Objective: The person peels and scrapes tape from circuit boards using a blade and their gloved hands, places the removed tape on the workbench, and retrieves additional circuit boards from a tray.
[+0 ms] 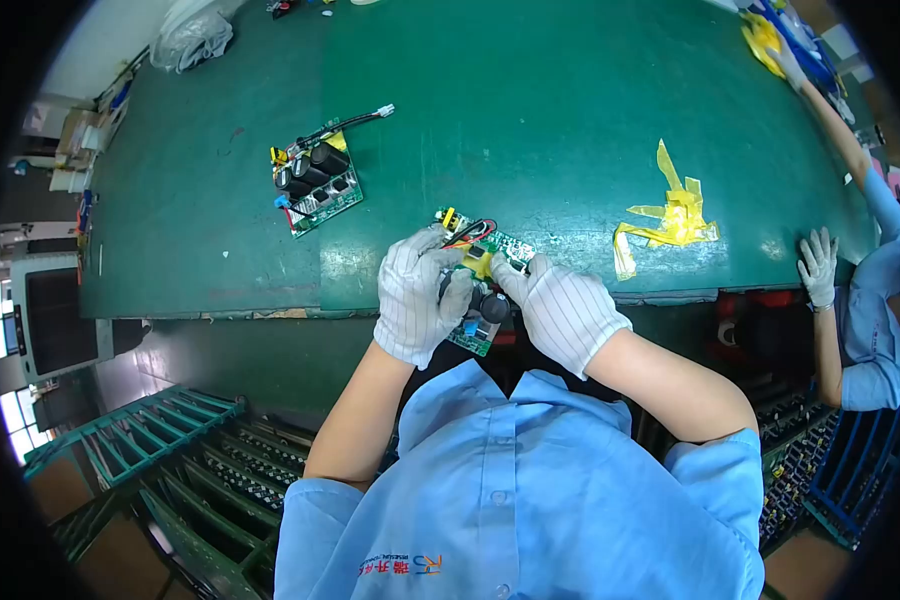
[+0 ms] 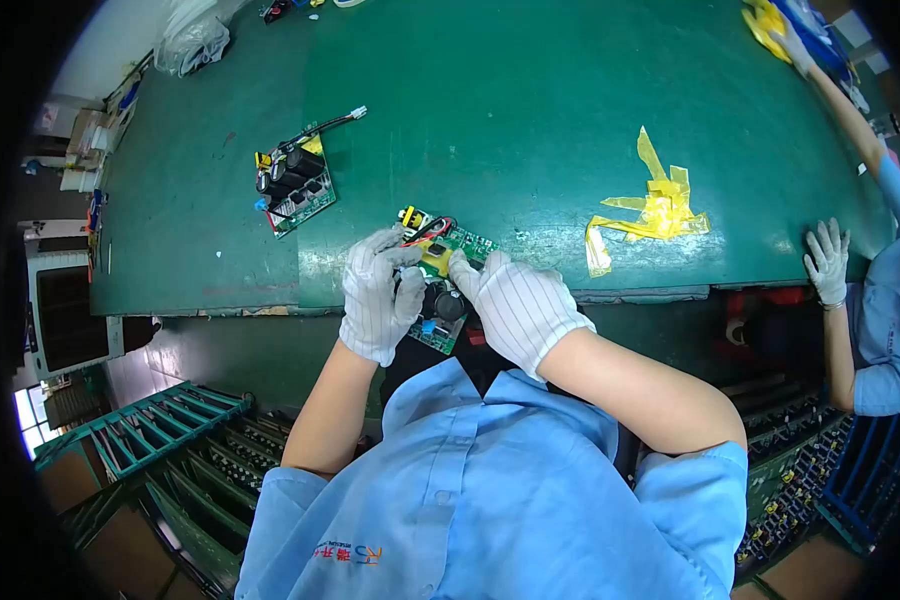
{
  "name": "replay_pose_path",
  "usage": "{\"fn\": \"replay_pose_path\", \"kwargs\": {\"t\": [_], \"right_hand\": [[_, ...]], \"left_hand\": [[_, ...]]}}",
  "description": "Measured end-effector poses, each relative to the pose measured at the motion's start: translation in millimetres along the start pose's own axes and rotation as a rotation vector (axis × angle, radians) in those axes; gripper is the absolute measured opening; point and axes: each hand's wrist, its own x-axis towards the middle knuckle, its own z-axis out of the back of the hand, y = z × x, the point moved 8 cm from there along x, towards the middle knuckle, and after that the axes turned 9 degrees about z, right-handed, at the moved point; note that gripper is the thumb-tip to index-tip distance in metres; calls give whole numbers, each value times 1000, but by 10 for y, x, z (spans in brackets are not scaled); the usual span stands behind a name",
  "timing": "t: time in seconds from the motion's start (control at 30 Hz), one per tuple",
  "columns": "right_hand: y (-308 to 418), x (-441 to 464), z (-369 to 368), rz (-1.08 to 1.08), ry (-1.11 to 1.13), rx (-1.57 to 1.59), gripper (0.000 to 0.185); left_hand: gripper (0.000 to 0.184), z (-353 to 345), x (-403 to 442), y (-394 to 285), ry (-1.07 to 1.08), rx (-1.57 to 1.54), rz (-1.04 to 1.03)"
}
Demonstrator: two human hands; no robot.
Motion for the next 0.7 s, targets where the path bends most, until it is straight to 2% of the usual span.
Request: {"fn": "replay_pose_path", "kwargs": {"t": [0.27,0.47,0.57,0.7], "right_hand": [[105,5,87,10,-42,1,49],[40,57,109,39,-92,134,42],[9,99,95,45,-78,231,39],[12,148,148,49,8,218,36]], "left_hand": [[29,73,-16,-16,-33,-24,-6],[46,64,8,6,-56,-32,-33],[56,16,6,33,10,-36,-78],[80,15,53,8,106,68,-16]]}}
